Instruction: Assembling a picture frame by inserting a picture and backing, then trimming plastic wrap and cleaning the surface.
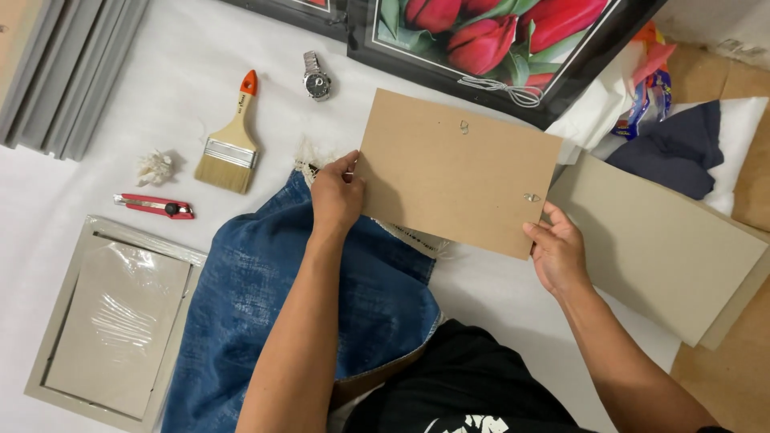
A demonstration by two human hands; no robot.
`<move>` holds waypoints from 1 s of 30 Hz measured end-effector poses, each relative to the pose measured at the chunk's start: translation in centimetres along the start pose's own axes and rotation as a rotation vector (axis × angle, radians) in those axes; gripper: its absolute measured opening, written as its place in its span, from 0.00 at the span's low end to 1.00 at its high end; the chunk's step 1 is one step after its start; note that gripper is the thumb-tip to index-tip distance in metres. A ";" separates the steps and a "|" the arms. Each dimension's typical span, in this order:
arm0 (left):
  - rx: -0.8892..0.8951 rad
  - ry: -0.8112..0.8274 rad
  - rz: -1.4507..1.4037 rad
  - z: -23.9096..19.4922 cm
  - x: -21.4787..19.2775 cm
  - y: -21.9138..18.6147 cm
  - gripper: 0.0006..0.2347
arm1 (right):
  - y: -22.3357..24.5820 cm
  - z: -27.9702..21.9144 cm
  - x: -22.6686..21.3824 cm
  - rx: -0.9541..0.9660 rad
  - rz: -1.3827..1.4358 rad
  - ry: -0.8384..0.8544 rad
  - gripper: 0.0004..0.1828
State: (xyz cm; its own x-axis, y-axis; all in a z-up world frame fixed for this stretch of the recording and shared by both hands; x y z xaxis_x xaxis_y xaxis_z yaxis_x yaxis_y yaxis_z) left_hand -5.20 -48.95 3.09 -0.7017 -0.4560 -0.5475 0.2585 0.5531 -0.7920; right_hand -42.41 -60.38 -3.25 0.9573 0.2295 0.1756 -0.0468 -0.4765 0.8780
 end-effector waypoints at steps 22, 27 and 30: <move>-0.012 -0.213 -0.387 -3.2 -6.1 -3.7 0.05 | 3.5 3.9 12.7 -0.371 -0.369 0.187 0.13; 0.060 -0.383 -0.441 -5.8 -13.7 -2.9 0.10 | 6.0 1.3 25.4 -0.427 -0.301 0.419 0.13; 0.091 -0.538 -0.359 -8.4 -19.4 -0.1 0.08 | 7.2 -2.1 33.4 -0.464 -0.303 0.561 0.13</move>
State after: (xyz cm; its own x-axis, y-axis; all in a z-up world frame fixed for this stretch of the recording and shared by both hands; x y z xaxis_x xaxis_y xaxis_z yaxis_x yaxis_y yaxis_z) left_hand 2.81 -34.31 16.01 -0.3308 -0.8996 -0.2852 0.1415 0.2515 -0.9574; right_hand -11.34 -54.36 9.92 0.6666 0.7454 -0.0112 -0.0393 0.0501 0.9980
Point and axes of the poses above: each hand's wrist, its own z-axis towards the middle knuckle, its own x-axis out of the palm, y = z × x, the point moved 8 cm from there along z, towards the middle knuckle, and after that the axes turned 1 degree about z, right-handed, at the moved point
